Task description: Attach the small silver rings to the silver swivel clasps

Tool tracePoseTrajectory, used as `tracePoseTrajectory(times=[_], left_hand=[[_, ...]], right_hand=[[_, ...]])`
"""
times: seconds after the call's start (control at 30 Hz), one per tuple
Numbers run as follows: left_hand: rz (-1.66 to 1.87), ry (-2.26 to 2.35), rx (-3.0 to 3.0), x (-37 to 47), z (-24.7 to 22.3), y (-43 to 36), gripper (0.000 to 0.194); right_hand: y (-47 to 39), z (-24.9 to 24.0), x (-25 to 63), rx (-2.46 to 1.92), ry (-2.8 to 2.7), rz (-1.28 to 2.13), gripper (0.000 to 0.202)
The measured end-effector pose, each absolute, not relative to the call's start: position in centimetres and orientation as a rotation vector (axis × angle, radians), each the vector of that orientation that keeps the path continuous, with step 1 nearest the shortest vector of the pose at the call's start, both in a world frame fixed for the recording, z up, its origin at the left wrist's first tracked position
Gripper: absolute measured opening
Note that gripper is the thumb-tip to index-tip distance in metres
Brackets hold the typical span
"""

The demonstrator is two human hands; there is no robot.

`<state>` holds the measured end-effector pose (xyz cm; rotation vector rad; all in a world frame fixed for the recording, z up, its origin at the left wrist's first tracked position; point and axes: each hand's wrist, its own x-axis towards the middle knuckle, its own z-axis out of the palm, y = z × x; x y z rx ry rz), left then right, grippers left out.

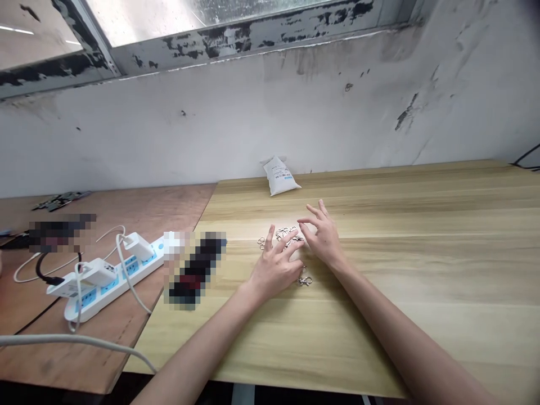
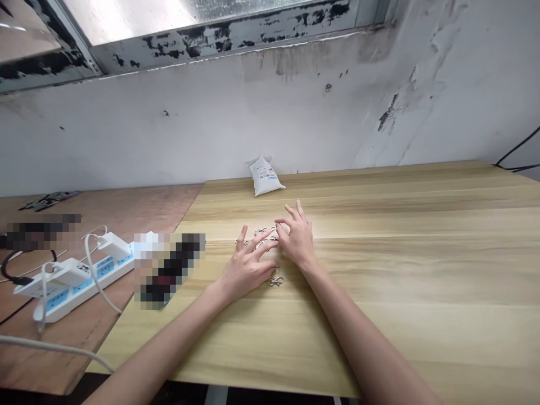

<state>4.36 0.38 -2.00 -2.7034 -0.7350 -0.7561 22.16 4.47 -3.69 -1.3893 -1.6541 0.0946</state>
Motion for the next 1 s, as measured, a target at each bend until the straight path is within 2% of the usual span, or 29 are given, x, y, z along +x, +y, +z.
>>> tracePoseTrajectory(times=[0.1,0.27,0.47,0.77,1.0], left_hand=[[-0.878,-0.91,-2.721,3.7,-1.6,0.6,0.018],[-1.141,-1.384,-2.655,2.1,-0.9,1.8,0.005],[-1.391,-1.56,-2.683,1.2,-0.5,2.2,0.003],[-1.664,-1.734,-2.829,1.2,-0.6,2.1,0.01],[-1.72,-1.773,-2.877,1.3,-0.3,2.2,0.011]], right_hand=[[4.4,-3.5,22.3,-1.339,-1.672,0.109,0.019],[3.5,-2.3,22.0,-1.149,-1.75,0.34,0.019],[1.8,-1.3,20.4,-1.022,-1.978,0.518,0.021],[1.9,-1.5,19.8,-0.943,-1.945,0.437,0.009],[1.4,-1.4,19.4,-0.995,-2.002,0.312,0.012]])
